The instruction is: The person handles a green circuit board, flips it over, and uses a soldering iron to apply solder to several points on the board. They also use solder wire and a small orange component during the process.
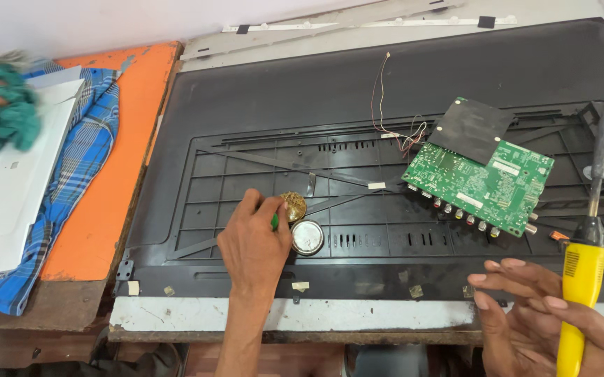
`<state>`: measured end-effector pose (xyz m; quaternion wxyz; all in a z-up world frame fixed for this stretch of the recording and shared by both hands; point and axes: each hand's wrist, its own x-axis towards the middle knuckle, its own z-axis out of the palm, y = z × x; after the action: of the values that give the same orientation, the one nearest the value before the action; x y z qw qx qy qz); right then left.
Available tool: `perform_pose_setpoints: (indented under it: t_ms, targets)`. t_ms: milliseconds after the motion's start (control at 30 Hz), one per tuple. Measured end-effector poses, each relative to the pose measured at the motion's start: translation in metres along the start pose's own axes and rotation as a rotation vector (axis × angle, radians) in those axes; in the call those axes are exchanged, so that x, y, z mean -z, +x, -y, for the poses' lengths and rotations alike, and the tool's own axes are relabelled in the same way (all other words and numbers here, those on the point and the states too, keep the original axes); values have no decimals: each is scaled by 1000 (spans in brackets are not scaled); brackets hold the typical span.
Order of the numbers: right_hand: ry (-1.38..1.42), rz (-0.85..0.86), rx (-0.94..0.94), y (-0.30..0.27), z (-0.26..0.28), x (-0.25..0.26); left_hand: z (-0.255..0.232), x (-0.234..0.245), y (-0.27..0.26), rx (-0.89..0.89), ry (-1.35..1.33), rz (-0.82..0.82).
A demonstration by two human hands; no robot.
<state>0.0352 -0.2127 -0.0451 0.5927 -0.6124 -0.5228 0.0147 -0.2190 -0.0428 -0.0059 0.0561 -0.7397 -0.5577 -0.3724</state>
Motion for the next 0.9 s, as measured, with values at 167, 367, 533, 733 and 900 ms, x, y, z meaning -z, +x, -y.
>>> perform_pose_setpoints:
  t_ms: [167, 367, 533, 733, 900]
  targets:
    - [19, 26, -5, -9, -20, 2, -1, 1, -1, -10, -15, -36]
    - [155, 39, -80, -19, -29, 12, -6, 9, 3, -39, -18, -6]
    - [264, -106, -58, -3, -18, 12, -22, 16, 16, 31, -160, -102]
    - [486, -81, 106, 61, -62, 34, -63, -14, 60, -99, -497, 17]
    - [511, -140, -107, 111, -100, 54, -91, -53, 85, -216, -652, 154]
